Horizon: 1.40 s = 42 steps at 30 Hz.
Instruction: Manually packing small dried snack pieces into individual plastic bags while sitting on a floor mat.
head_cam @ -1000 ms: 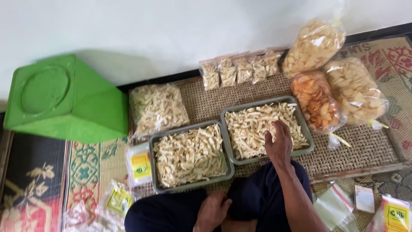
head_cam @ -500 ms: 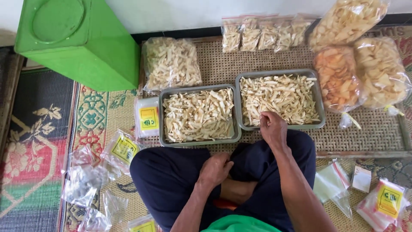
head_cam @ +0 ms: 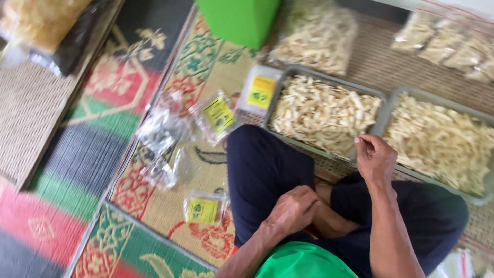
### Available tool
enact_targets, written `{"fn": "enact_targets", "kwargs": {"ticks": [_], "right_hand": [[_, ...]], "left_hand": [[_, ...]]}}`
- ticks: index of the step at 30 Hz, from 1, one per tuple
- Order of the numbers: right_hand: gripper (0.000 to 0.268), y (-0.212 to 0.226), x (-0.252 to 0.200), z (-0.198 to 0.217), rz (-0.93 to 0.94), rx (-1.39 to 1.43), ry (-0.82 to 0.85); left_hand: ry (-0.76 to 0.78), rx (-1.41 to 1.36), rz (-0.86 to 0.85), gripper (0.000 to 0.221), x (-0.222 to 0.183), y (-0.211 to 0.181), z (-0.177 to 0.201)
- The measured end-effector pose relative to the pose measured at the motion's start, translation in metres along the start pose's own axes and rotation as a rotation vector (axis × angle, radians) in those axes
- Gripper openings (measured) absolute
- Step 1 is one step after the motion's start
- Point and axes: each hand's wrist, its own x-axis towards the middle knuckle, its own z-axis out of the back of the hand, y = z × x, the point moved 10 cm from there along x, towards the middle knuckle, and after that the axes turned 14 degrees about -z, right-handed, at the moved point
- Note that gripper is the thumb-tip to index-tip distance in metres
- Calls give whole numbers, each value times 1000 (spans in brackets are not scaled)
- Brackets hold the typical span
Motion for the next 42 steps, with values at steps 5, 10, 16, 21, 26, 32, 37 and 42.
{"fn": "enact_targets", "kwargs": {"ticks": [5, 10, 16, 21, 26, 32, 37, 42], "right_hand": [[13, 155, -25, -77, 334, 29, 198], [11, 282, -73, -141, 581, 39, 303], [29, 301, -121, -286, 842, -318, 522], [27, 270, -134, -377, 693, -869, 838], [24, 264, -138, -426, 681, -858, 864], [25, 224, -131, -489, 687, -829, 811], [25, 235, -123, -494, 589, -768, 764], [25, 236, -110, -501, 520, -769, 703]], "left_hand": [[75, 119, -42, 11, -17, 11, -7], [64, 128, -57, 12, -32, 21, -12], [18, -82, 24, 20, -55, 31, -41], [61, -159, 115, 16, -57, 23, -92], [136, -253, 185, 16, -52, 6, -139], [237, -370, 265, 19, -55, 5, -146], [326, -464, 323, 24, -79, 45, -71], [176, -743, 404, 12, -139, 86, 85]]}}
